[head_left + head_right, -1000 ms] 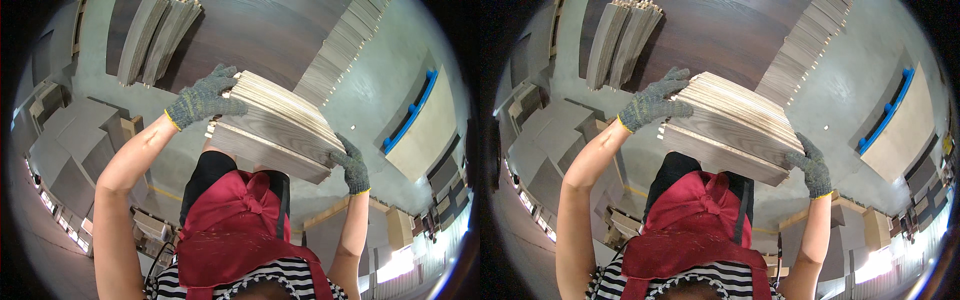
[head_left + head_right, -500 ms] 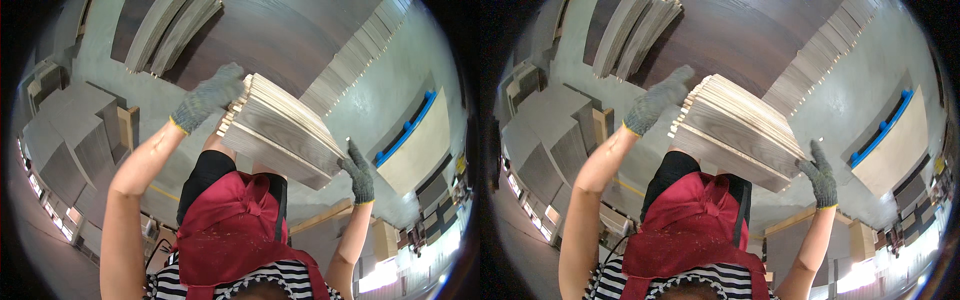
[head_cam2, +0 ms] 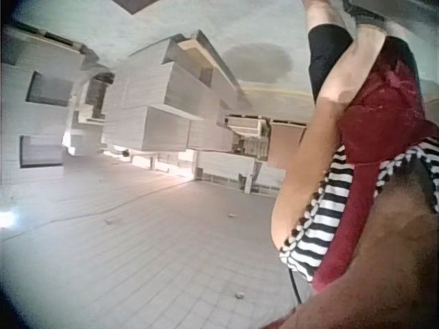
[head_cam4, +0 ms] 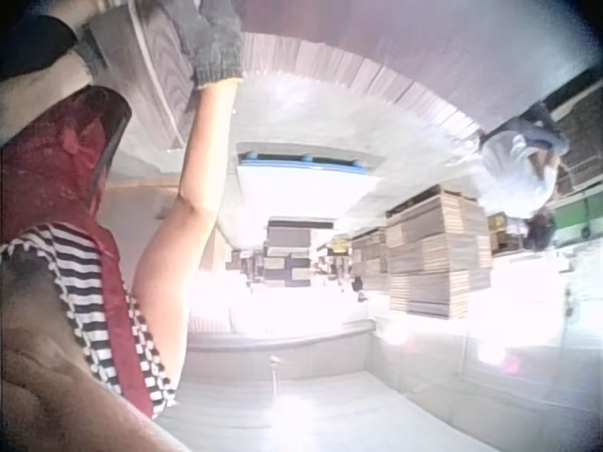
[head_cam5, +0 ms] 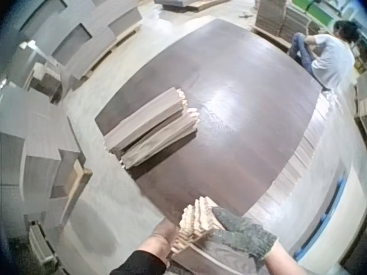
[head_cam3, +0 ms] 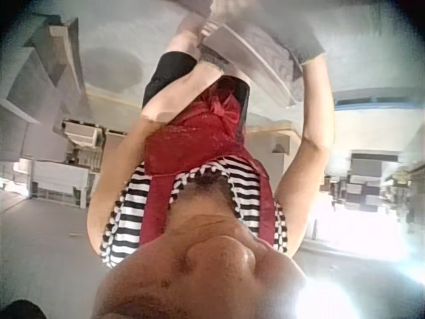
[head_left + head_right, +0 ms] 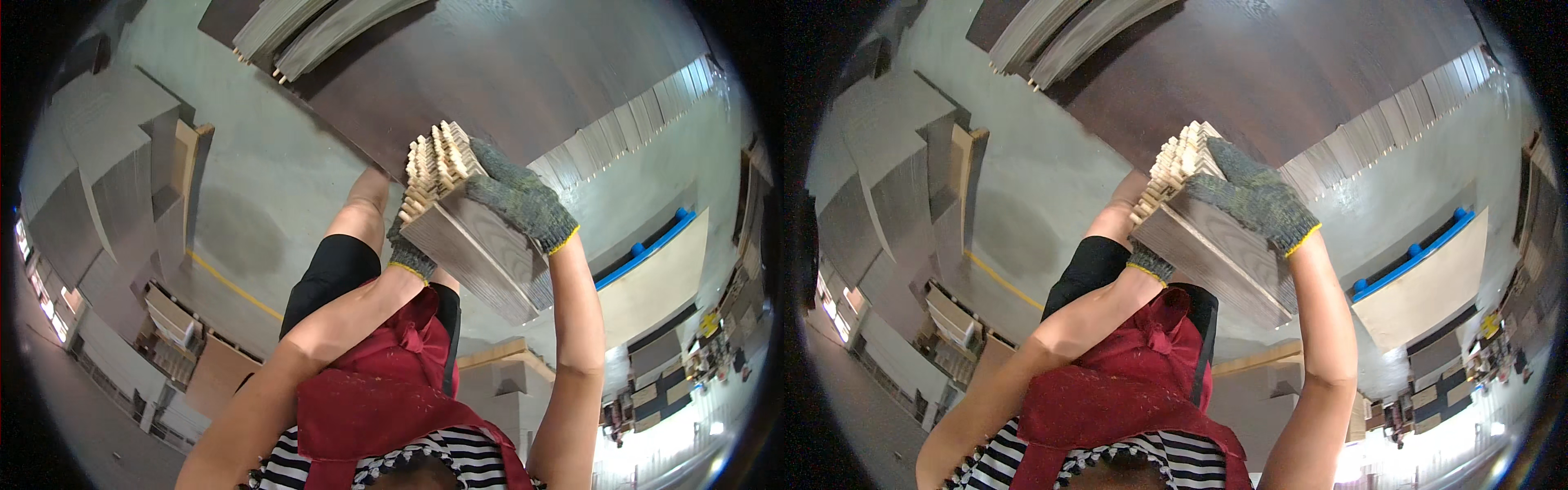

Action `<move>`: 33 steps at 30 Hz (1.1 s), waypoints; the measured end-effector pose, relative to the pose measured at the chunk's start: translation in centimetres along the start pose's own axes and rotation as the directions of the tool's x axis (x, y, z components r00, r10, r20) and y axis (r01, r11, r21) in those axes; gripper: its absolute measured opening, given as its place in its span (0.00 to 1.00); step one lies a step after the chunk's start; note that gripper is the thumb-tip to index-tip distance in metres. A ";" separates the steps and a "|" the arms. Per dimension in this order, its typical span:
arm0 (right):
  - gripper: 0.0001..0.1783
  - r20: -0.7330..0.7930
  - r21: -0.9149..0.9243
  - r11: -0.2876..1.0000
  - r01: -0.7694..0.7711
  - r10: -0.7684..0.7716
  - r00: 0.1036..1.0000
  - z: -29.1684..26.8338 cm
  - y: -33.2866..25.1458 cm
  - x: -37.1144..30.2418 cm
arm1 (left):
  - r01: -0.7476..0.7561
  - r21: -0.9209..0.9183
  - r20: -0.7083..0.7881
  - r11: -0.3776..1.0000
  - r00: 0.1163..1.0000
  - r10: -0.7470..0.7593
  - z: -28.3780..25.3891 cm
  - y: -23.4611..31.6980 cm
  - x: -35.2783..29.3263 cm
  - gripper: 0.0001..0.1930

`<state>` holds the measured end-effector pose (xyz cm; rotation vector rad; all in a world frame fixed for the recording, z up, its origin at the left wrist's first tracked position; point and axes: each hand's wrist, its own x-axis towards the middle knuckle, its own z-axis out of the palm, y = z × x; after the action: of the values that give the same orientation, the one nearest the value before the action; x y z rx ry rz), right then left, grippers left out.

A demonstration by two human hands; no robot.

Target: Stacking wooden furniture panels equipped with dowels into a neat pile.

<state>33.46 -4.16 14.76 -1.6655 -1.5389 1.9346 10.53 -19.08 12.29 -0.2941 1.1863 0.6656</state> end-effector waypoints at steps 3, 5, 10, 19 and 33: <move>0.43 0.030 0.031 0.999 -0.038 0.037 0.999 -0.1 -0.7 -0.1 | 0.005 -0.015 0.005 1.000 1.000 -0.005 0.1 -0.4 -0.2 0.19; 0.45 0.033 0.011 0.999 -0.039 0.039 0.999 -0.3 -1.2 -0.4 | 0.010 -0.025 0.010 1.000 1.000 -0.009 0.1 -0.6 -0.3 0.19; 0.46 0.079 -0.041 0.993 -0.108 0.111 0.991 -0.6 -2.1 -0.4 | 0.007 -0.026 0.011 1.000 1.000 -0.006 0.2 -1.5 0.2 0.18; 0.44 0.012 0.010 0.998 -0.063 0.062 0.998 -0.1 -1.2 -0.5 | -0.003 -0.007 0.014 1.000 1.000 0.003 0.3 -2.0 0.2 0.17; 0.43 -0.114 0.065 0.986 -0.153 0.159 0.981 1.1 -1.9 -4.8 | -0.019 0.010 -0.007 1.000 1.000 0.019 0.2 -3.0 0.1 0.16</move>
<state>33.45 -7.18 19.10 -1.8907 -1.3354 1.8934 12.54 -21.30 11.88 -0.2774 1.2003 0.6752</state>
